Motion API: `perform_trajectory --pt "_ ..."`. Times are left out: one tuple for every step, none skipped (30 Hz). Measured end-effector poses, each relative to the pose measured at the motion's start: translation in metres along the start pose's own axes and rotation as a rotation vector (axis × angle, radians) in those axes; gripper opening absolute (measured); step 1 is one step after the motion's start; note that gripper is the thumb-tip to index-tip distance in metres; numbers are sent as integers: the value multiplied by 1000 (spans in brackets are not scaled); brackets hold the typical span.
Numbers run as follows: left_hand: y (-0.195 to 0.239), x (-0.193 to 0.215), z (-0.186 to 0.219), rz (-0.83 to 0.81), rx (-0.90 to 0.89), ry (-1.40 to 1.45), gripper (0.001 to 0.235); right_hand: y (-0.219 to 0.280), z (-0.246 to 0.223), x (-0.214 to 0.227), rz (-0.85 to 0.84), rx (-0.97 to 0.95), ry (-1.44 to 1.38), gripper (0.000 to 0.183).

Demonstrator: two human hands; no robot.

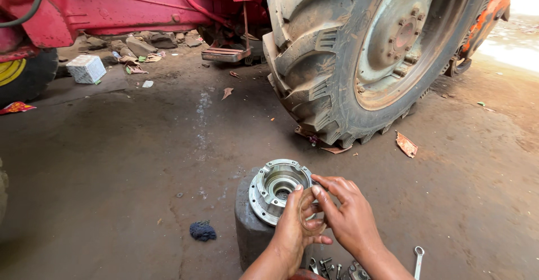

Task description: The person is assembling a mechanical part by hand, repeatedly inserting and adjusting a brass-colored ring into a cylindrical metal housing. The person dips the ring into a container of dark liquid and continues to fit it into the housing.

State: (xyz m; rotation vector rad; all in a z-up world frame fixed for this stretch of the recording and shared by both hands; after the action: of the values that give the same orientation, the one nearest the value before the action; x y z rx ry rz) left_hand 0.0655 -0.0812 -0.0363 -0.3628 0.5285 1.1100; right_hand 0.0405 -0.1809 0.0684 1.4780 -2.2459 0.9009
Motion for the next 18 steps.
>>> perform_trajectory --pt "0 4 2 35 11 -24 81 3 -9 1 26 121 101 29" --pt "2 7 2 68 23 -46 80 1 -1 4 20 24 105 28" --pt "3 6 2 64 15 -8 80 1 7 6 13 -72 109 27" --pt "2 6 4 65 2 26 81 -1 13 6 4 -165 108 28" --pt "2 6 5 65 -11 61 82 1 2 12 94 -55 112 27" --pt "2 7 4 76 -11 63 79 5 -9 16 182 56 115 26" --pt "2 7 2 86 -10 65 76 12 -20 20 269 167 118 26" --pt "3 7 -1 98 -7 68 74 15 -21 18 277 156 119 25" --pt "1 8 -3 114 -13 90 72 16 -22 16 285 145 120 25" --pt "0 8 -7 130 -11 113 70 21 -22 13 293 126 125 25" --pt "-1 10 -10 146 -9 135 68 22 -23 7 260 137 127 25" --pt "-4 9 -9 129 -34 137 70 23 -24 2 228 144 131 26" --pt "-7 9 -8 113 -59 140 72 24 -25 -3 197 151 135 26" --pt "-8 8 -6 97 -80 143 75 26 -28 -6 194 176 143 24" --pt "-8 10 -8 117 -61 121 78 29 -30 -8 191 201 151 23" --pt "-6 12 -9 140 -34 103 82 32 -31 -11 183 219 162 21" --pt "-6 15 -8 162 -7 84 86 32 -33 -14 181 244 162 22" --pt "-5 14 -1 125 -45 44 91 33 -35 -17 176 265 161 23"
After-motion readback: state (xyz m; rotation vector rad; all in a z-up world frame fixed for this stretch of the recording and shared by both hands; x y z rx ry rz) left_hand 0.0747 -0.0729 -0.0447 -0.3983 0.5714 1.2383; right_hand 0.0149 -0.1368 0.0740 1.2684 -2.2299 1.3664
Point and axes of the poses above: each hand's wrist, its own y-axis away from the middle knuckle, its own x-axis out of the back of the hand, z = x × y, the point moved 8 cm from there along -y, towards the middle knuckle, and after that the axes turned 15 degrees about -x, right-handed, at the moved point
